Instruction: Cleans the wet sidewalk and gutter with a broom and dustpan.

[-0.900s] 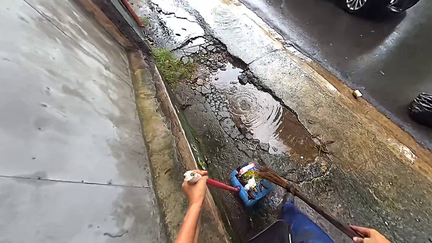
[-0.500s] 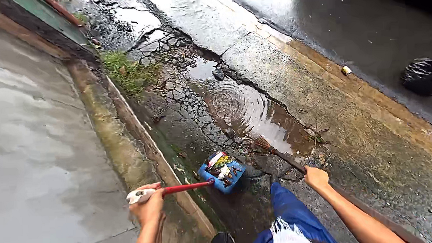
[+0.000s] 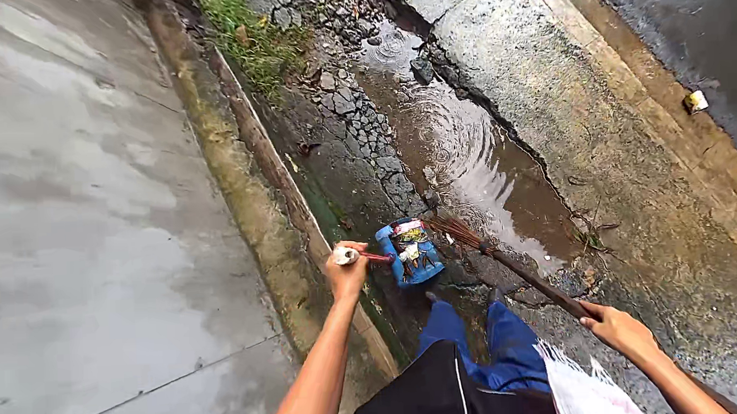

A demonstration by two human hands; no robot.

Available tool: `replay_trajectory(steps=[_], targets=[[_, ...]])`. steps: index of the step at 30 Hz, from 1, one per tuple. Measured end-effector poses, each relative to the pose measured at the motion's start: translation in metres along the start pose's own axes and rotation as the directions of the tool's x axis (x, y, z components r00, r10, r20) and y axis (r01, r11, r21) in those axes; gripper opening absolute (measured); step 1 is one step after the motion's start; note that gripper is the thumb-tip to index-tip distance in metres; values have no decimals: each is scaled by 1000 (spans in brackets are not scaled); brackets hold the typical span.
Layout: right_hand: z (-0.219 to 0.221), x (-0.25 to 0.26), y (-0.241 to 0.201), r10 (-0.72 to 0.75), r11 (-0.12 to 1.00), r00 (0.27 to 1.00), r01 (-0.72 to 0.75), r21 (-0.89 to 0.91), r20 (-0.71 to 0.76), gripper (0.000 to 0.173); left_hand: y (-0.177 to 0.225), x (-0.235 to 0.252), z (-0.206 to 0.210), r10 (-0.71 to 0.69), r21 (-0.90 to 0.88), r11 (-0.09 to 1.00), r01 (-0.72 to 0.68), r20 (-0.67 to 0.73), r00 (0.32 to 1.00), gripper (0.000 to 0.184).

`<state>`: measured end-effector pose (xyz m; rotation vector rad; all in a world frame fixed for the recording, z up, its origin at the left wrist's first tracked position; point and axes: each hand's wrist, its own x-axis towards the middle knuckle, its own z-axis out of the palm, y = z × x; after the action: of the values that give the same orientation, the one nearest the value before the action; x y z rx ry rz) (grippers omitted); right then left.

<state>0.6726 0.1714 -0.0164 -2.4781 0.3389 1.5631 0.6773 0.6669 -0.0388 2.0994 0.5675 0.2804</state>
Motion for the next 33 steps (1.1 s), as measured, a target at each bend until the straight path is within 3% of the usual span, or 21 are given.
replay_trajectory(steps=[3, 5, 8, 12, 15, 18, 20, 23, 28, 31, 33], targets=[[30, 15, -59, 96, 994, 995, -97, -45, -27, 43, 9, 28, 3, 38, 16, 999, -40, 81, 996, 17], [38, 30, -77, 43, 998, 999, -42, -48, 24, 43, 12, 43, 9, 30, 44, 998, -36, 125, 992, 16], [32, 31, -74, -46, 996, 996, 40, 81, 81, 45, 8, 64, 9, 4, 72, 997, -12, 109, 994, 15], [16, 1, -45, -22, 960, 1000, 15, 279, 21, 46, -4, 92, -27, 7, 21, 1000, -8, 51, 999, 17], [2, -26, -52, 66, 985, 997, -57, 164, -45, 48, -5, 109, -55, 37, -31, 999, -37, 22, 999, 20], [15, -29, -74, 178, 984, 983, -178, 15, -46, 47, 7, 116, -57, 25, 5, 1000, -25, 18, 1000, 18], [36, -6, -82, 185, 980, 983, -185, 76, 4, 42, 13, 121, -51, 15, 51, 999, -16, 33, 999, 17], [61, 17, -109, 83, 935, 993, -106, 339, 83, 38, 8, 129, -41, 1, 95, 995, -8, 82, 997, 15], [51, -8, -142, 112, 779, 989, -149, 610, 98, 40, -11, 147, -37, -2, 123, 992, -15, 133, 991, 16], [39, -26, -124, 156, 729, 982, -184, 659, 103, 41, -8, 165, -39, -25, 164, 986, -1, 155, 988, 17], [35, -36, -115, 178, 821, 984, -162, 548, 24, 41, -2, 172, -37, -52, 191, 981, 19, 170, 984, 18]])
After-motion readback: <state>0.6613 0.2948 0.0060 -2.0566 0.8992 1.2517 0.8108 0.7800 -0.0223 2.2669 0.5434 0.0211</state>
